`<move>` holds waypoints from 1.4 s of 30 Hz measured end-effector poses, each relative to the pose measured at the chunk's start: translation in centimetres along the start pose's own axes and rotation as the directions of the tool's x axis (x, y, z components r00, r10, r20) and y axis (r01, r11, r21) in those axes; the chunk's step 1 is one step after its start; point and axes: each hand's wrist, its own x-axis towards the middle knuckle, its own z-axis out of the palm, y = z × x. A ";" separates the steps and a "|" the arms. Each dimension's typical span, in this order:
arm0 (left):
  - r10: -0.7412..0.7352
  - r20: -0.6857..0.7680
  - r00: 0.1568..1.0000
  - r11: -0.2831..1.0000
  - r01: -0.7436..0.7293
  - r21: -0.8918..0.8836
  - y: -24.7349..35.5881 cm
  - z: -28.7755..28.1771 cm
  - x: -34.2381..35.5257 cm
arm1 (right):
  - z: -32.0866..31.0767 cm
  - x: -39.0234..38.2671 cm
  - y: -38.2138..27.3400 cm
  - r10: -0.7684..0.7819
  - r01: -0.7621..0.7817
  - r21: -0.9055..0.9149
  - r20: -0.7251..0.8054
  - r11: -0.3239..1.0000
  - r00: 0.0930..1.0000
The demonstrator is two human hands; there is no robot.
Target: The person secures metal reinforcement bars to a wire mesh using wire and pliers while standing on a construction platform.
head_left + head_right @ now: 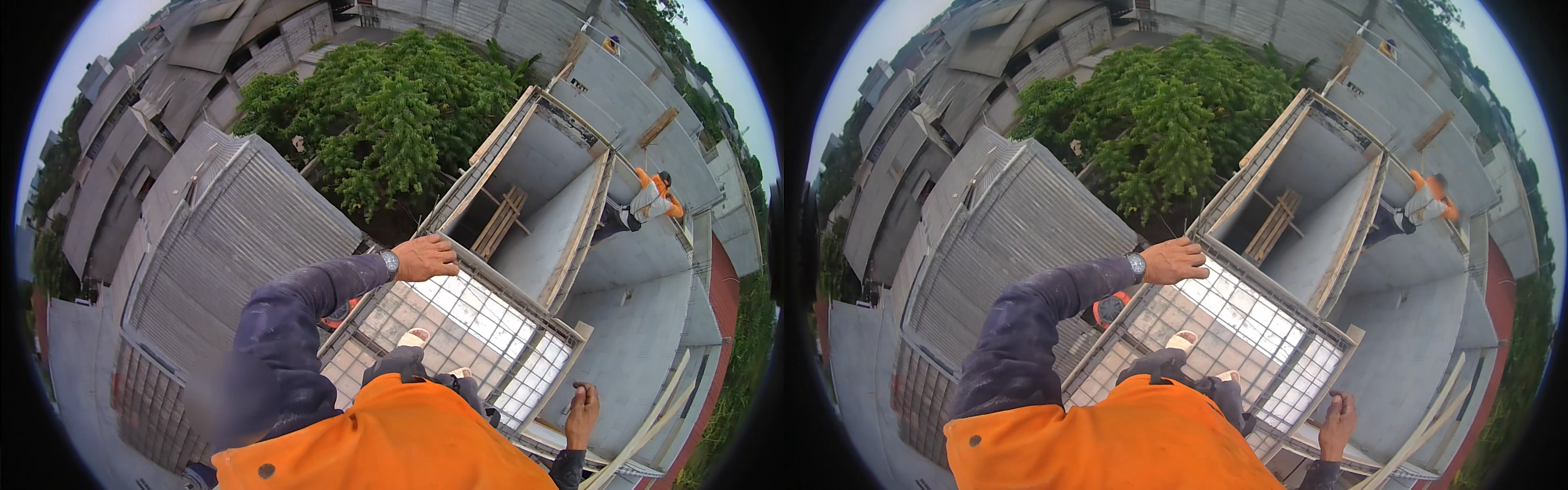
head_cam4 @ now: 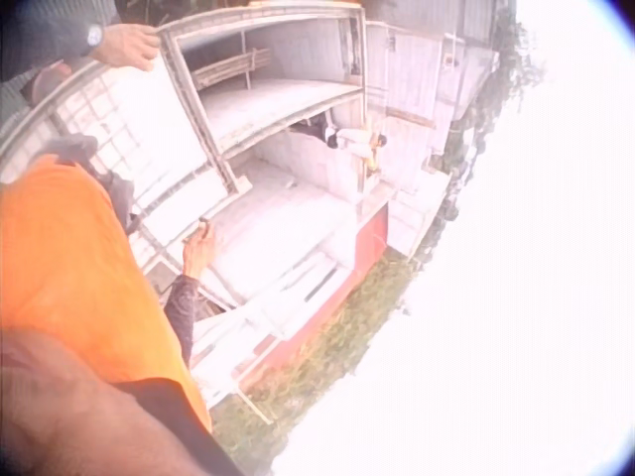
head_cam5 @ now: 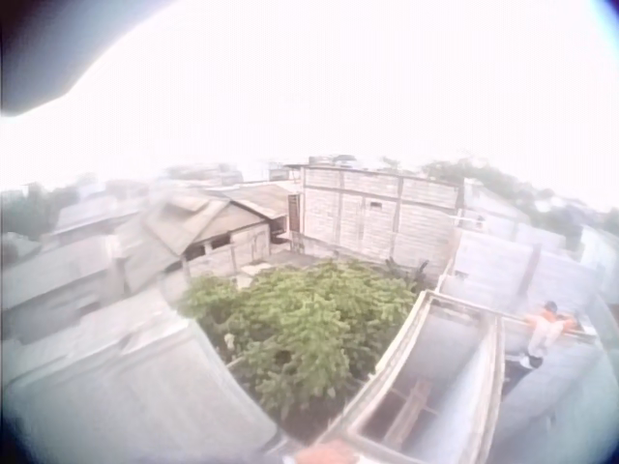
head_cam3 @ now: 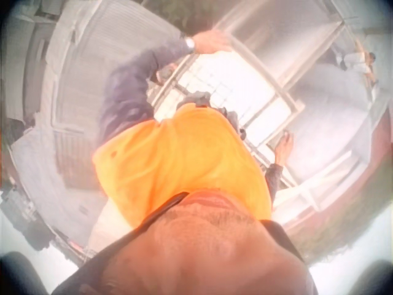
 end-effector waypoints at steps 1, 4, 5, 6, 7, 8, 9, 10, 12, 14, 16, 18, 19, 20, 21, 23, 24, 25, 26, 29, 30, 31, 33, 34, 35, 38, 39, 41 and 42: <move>-0.005 -0.036 0.999 1.000 0.005 -0.011 0.7 -0.4 0.4 | 1.2 -0.4 1.5 -0.100 0.105 -0.126 0.048 0.986 0.994; -0.204 -0.266 0.942 0.971 0.159 -0.181 0.9 -0.6 1.5 | 3.2 -2.9 2.4 -0.023 0.078 -0.080 0.537 0.994 0.843; -0.290 -0.361 0.886 0.944 0.203 -0.260 0.3 -0.3 1.3 | 3.2 -3.5 0.8 0.166 -0.240 0.002 0.719 0.971 0.675; -0.396 -0.303 0.867 0.912 0.332 -0.241 -0.1 -1.3 1.1 | 2.3 -4.1 -2.3 0.147 -0.390 0.094 0.825 0.916 0.546; -0.452 -0.348 0.821 0.889 0.380 -0.256 -0.8 -1.2 -0.1 | 1.5 -4.3 -4.5 0.092 -0.534 0.155 0.909 0.831 0.407; -0.473 -0.302 0.828 0.881 0.436 -0.184 -1.4 -0.8 -1.9 | 0.5 -3.7 -5.4 -0.060 -0.516 0.334 0.877 0.789 0.476; -0.496 -0.256 0.830 0.868 0.485 -0.109 -1.8 -0.5 -3.8 | -0.7 -2.6 -5.8 -0.203 -0.487 0.501 0.816 0.715 0.541; -0.477 -0.220 0.851 0.878 0.472 -0.076 -1.7 -0.7 -5.0 | -1.4 -1.6 -6.0 -0.333 -0.444 0.656 0.721 0.610 0.607; -0.374 -0.163 0.913 0.927 0.373 -0.036 -0.7 -1.0 -6.3 | -2.0 0.4 -6.9 -0.155 -0.256 0.740 0.437 0.622 0.886; -0.274 -0.153 0.949 0.960 0.281 0.021 0.6 -1.6 -6.6 | -0.5 1.6 -5.7 -0.080 -0.035 0.458 0.228 0.888 0.970; -0.290 -0.169 0.942 0.956 0.294 -0.005 1.4 -2.9 -6.6 | 1.1 2.4 -3.7 -0.056 0.032 0.101 0.249 0.994 0.967; -0.349 -0.209 0.914 0.934 0.356 -0.001 1.3 -3.6 -6.9 | 1.9 1.4 -4.0 0.000 0.077 -0.092 0.644 0.993 0.765; -0.390 -0.235 0.890 0.915 0.403 0.006 1.1 -3.7 -7.5 | 2.1 0.5 -5.0 0.065 0.128 -0.177 0.793 0.976 0.605; -0.428 -0.261 0.865 0.895 0.447 0.013 1.0 -3.8 -8.0 | 2.0 0.1 -5.7 0.021 0.076 -0.067 0.869 0.995 0.494; -0.452 -0.258 0.854 0.880 0.474 0.027 0.8 -3.6 -8.7 | 1.8 0.0 -6.5 -0.039 0.012 0.037 0.925 0.999 0.377; -0.494 -0.253 0.832 0.851 0.522 0.055 0.5 -3.1 -10.0 | 1.0 0.3 -6.7 -0.221 -0.191 0.314 0.894 0.930 0.390; -0.500 -0.203 0.842 0.851 0.521 0.063 0.7 -3.2 -10.7 | 0.2 1.0 -6.0 -0.295 -0.284 0.491 0.798 0.824 0.525; -0.473 -0.192 0.860 0.865 0.495 0.086 0.9 -3.0 -11.2 | -0.3 1.8 -5.6 -0.332 -0.339 0.655 0.681 0.676 0.652; -0.446 -0.180 0.876 0.877 0.469 0.108 1.1 -2.6 -11.7 | -0.4 2.9 -5.5 -0.209 -0.274 0.616 0.595 0.739 0.776; -0.440 -0.171 0.881 0.889 0.454 0.052 1.9 -2.7 -11.3 | 0.9 4.5 -4.6 -0.049 -0.065 0.315 0.340 0.947 0.939; -0.477 -0.189 0.858 0.876 0.482 -0.024 2.1 -3.1 -10.8 | 1.7 4.3 -2.8 -0.102 0.058 0.125 0.375 0.990 0.922; -0.517 -0.202 0.832 0.856 0.507 -0.100 2.3 -3.5 -10.5 | 2.1 3.9 -2.9 -0.145 0.189 -0.065 0.422 0.980 0.895; -0.611 -0.226 0.758 0.790 0.603 -0.115 2.0 -4.0 -10.8 | 2.0 1.6 -5.4 0.013 0.002 -0.019 0.766 1.000 0.642; -0.668 -0.222 0.710 0.743 0.655 -0.140 1.7 -4.0 -11.6 | 1.9 0.7 -6.6 0.071 -0.094 -0.032 0.888 0.995 0.455; -0.721 -0.216 0.659 0.692 0.703 -0.165 1.7 -3.7 -12.2 | 1.4 1.3 -5.2 -0.042 -0.192 0.132 0.910 0.973 0.412; -0.738 -0.127 0.663 0.671 0.741 -0.029 2.7 -3.0 -14.3 | -0.6 3.6 -2.6 -0.369 -0.458 0.613 0.773 0.644 0.516; -0.742 -0.073 0.667 0.668 0.744 0.011 3.3 -2.9 -14.7 | -1.1 4.1 -4.9 -0.385 -0.374 0.679 0.693 0.632 0.609; -0.705 -0.126 0.698 0.703 0.711 0.012 5.0 -3.0 -15.8 | -0.8 5.4 -8.8 -0.296 -0.204 0.680 0.543 0.705 0.786; -0.676 -0.149 0.722 0.728 0.685 0.018 5.4 -3.3 -15.6 | -0.6 5.7 -10.2 -0.199 -0.125 0.611 0.434 0.781 0.879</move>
